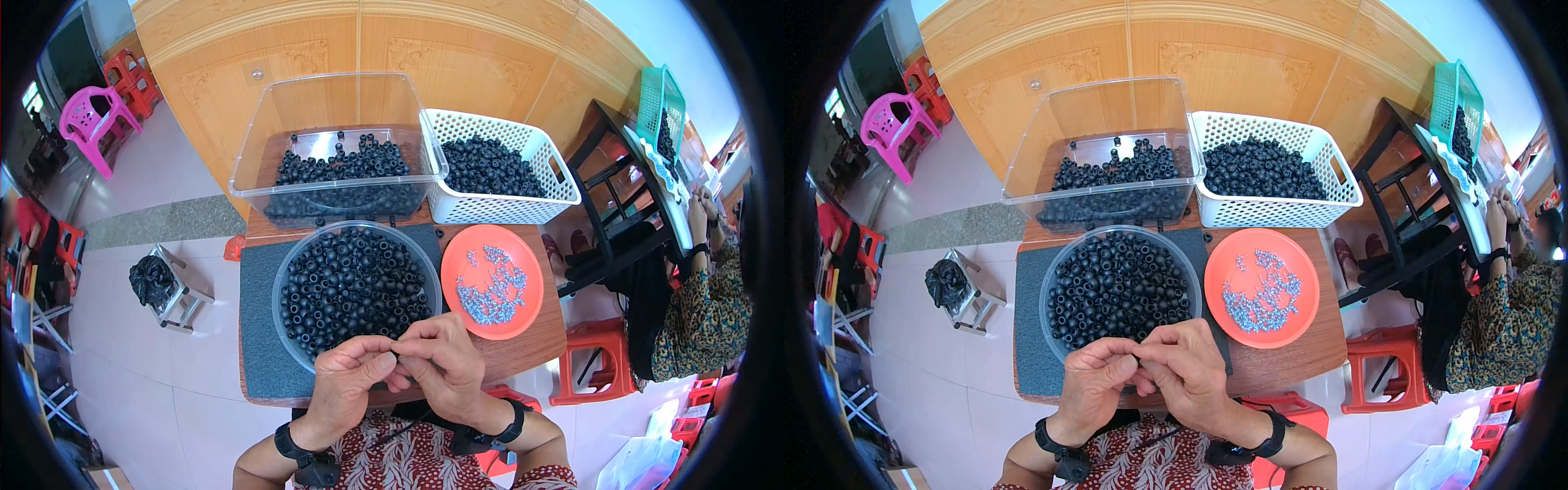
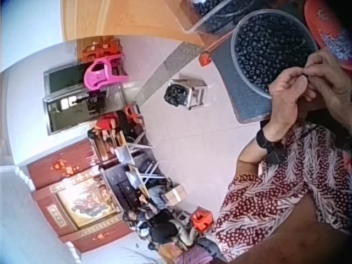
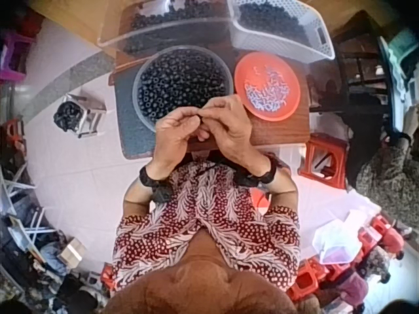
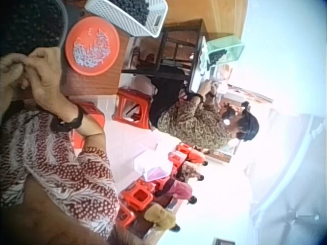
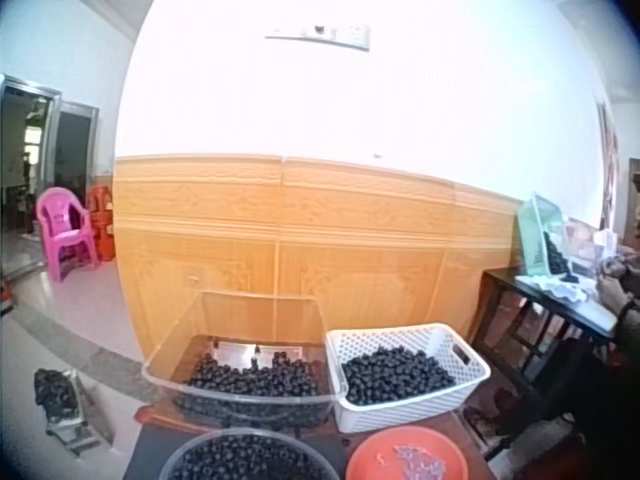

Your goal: Sorting and inspecting small black plastic manufacturing components from a large container into a small tray.

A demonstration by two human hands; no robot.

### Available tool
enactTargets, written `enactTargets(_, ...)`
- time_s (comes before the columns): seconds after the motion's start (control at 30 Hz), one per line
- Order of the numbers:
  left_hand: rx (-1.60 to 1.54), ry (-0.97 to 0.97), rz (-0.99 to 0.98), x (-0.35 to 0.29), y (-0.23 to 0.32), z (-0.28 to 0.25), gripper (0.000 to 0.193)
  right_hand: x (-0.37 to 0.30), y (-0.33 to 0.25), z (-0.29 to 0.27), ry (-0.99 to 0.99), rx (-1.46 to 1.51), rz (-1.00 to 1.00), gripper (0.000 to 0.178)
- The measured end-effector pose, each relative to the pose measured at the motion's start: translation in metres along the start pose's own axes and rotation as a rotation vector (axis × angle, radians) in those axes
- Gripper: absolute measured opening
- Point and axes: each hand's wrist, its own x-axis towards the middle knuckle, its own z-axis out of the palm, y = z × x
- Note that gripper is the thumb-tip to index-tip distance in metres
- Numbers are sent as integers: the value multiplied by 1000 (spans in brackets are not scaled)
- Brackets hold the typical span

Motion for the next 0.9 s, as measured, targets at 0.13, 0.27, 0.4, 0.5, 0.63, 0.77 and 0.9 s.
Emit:
enactTargets(0.13, -6, 12, -20, 0, -1, -4, 18, -4, -2, 2, -17, 19, -25, 20)
enactTargets(0.27, -12, 58, -32, -1, 3, -1, 15, -1, -3, -2, -63, 5, -58, 25)
enactTargets(0.4, 23, 91, -7, -1, 3, -4, 14, 9, -7, -4, -119, -92, -100, 38)
enactTargets(0.5, 57, 98, 1, -2, 8, 4, 14, 9, -1, -1, -178, -207, -190, 44)
enactTargets(0.63, 111, 132, -30, -1, 6, 5, 12, 11, 0, 2, -191, -407, -352, 37)
enactTargets(0.77, 142, 108, -90, -5, 9, 7, 13, 9, 1, -2, -214, -477, -407, 27)
enactTargets(0.9, 160, 103, -152, -7, 7, 2, 20, 12, 2, -6, -176, -491, -425, 21)
